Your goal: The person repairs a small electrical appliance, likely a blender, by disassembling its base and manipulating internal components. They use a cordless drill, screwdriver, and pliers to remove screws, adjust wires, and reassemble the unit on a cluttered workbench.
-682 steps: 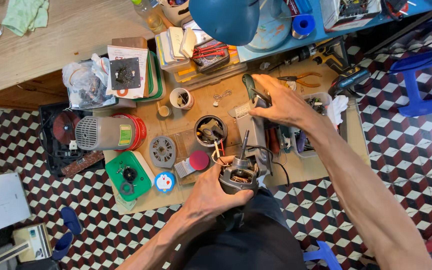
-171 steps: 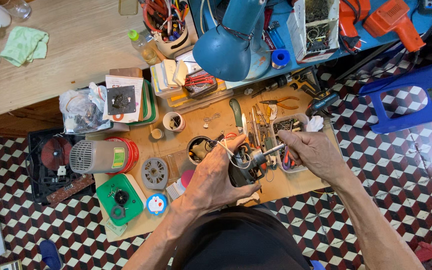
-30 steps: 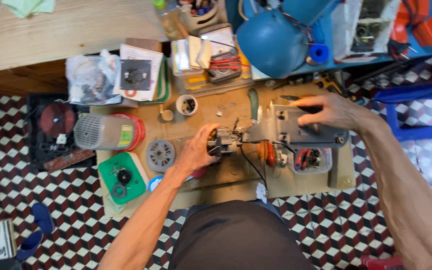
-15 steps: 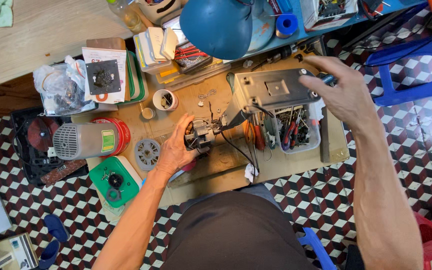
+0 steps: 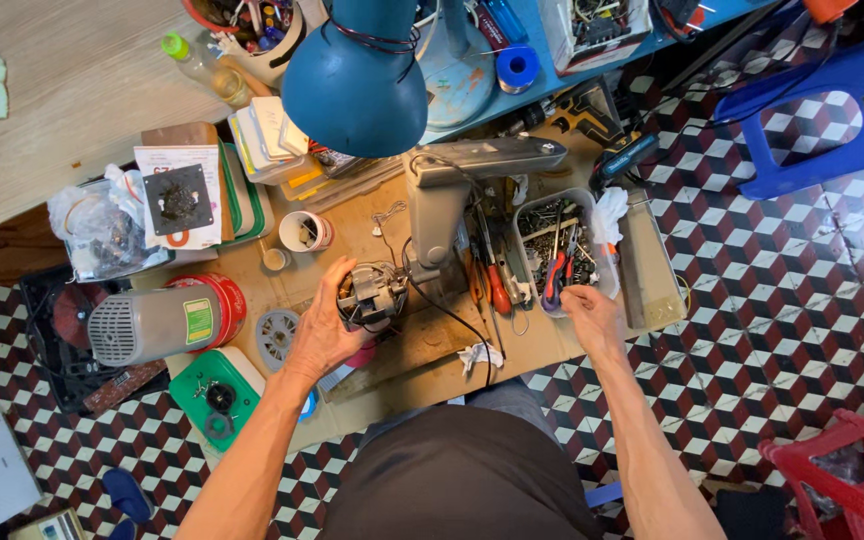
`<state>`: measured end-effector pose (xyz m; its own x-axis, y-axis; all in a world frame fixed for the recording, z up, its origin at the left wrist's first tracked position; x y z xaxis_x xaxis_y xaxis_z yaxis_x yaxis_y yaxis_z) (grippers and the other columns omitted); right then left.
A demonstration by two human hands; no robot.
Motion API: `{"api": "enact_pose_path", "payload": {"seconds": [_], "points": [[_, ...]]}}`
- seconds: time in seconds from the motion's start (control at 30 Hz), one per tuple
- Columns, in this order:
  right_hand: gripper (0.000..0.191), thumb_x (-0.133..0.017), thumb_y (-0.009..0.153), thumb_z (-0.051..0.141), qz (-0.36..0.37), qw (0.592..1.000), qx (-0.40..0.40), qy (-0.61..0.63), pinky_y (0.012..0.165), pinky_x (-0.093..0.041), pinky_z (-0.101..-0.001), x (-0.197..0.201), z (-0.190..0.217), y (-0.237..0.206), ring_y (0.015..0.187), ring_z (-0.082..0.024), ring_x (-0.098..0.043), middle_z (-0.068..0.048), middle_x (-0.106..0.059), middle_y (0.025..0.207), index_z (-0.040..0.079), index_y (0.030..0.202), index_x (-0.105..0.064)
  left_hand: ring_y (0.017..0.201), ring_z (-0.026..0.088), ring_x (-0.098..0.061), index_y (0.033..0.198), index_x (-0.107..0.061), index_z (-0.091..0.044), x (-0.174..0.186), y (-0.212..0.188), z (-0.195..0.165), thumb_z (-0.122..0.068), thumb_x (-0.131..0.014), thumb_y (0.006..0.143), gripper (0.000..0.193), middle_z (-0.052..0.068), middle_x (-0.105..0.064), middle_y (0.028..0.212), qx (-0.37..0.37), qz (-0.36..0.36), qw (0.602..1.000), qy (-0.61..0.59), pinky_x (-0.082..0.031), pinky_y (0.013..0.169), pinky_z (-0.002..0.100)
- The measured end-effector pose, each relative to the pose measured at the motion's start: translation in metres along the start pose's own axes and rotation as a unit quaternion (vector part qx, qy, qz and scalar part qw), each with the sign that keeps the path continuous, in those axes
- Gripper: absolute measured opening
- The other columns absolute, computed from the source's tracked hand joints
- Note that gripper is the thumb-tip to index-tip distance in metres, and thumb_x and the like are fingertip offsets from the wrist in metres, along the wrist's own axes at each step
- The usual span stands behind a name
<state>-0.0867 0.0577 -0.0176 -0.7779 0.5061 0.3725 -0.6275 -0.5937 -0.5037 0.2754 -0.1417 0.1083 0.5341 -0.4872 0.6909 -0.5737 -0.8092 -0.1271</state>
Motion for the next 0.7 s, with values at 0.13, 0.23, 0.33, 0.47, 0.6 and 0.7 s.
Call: {"api": "enact_pose_path", "payload": {"seconds": [0.13,0.23,0.33,0.47,0.6,0.7], "points": [[0.033,-0.071,0.091,0.028,-0.034,0.993,0.005,-0.114,0.082,-0.056,-0.0336,0.002,0.006,0.009,0.091,-0.022,-0.074,-0.014,-0.077,0.102,0.005,0.114,-0.074,0.138,0.044,-0.047,0.149,-0.033,-0.013,0.005,0.003,-0.008,-0.030,-0.089,0.069,0.098,0.023,-0.038,0.156,0.003,0.006,1.000,0.014,-0.044,0.110,0.047],[0.030,-0.070,0.092,0.027,-0.079,0.977,0.034,-0.195,0.085,-0.053,-0.0383,0.011,0.018,0.017,0.096,-0.030,-0.072,-0.016,-0.077,0.106,0.006,0.112,-0.076,0.138,0.043,-0.047,0.149,-0.035,-0.014,0.005,0.006,-0.011,-0.028,-0.088,0.070,0.096,0.022,-0.036,0.159,0.037,0.009,0.999,0.021,-0.045,0.110,0.046],[0.028,-0.068,0.094,0.027,-0.087,0.968,0.079,-0.220,0.088,-0.053,-0.0425,0.010,0.030,0.022,0.099,-0.034,-0.071,-0.016,-0.077,0.107,0.007,0.112,-0.076,0.138,0.040,-0.049,0.150,-0.038,-0.016,0.005,0.005,-0.011,-0.026,-0.085,0.070,0.093,0.019,-0.038,0.162,0.058,0.010,0.998,0.023,-0.046,0.111,0.044],[0.027,-0.062,0.096,0.025,-0.011,0.970,0.169,-0.173,0.084,-0.057,-0.0426,-0.020,0.048,0.017,0.095,-0.033,-0.074,-0.015,-0.073,0.107,0.005,0.112,-0.071,0.138,0.040,-0.049,0.147,-0.039,-0.012,0.006,0.006,-0.011,-0.028,-0.087,0.068,0.093,0.020,-0.040,0.159,0.040,-0.006,0.999,0.034,-0.044,0.111,0.045],[0.023,-0.065,0.094,0.018,0.061,0.928,0.253,-0.266,0.080,-0.055,-0.0467,-0.069,0.062,-0.005,0.094,-0.040,-0.070,-0.018,-0.073,0.109,0.004,0.112,-0.070,0.141,0.040,-0.046,0.147,-0.039,-0.009,0.006,0.007,-0.015,-0.032,-0.087,0.071,0.092,0.021,-0.040,0.159,0.017,-0.027,0.999,0.039,-0.042,0.113,0.046],[0.024,-0.065,0.094,0.021,0.040,0.954,0.195,-0.223,0.079,-0.057,-0.0450,-0.075,0.062,-0.008,0.092,-0.035,-0.073,-0.017,-0.073,0.108,0.006,0.112,-0.069,0.142,0.040,-0.046,0.148,-0.039,-0.008,0.008,0.009,-0.016,-0.036,-0.088,0.071,0.096,0.022,-0.041,0.158,0.022,-0.020,0.999,0.039,-0.042,0.114,0.045]]}}
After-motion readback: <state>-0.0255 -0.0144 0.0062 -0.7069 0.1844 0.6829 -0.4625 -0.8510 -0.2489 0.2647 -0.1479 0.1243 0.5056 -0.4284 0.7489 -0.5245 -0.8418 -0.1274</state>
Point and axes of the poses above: each hand's wrist, its own y-axis towards the middle knuckle, its own x-axis out of the back of the hand, z = x × y, the point moved 4 cm from there along y, towards the middle knuckle
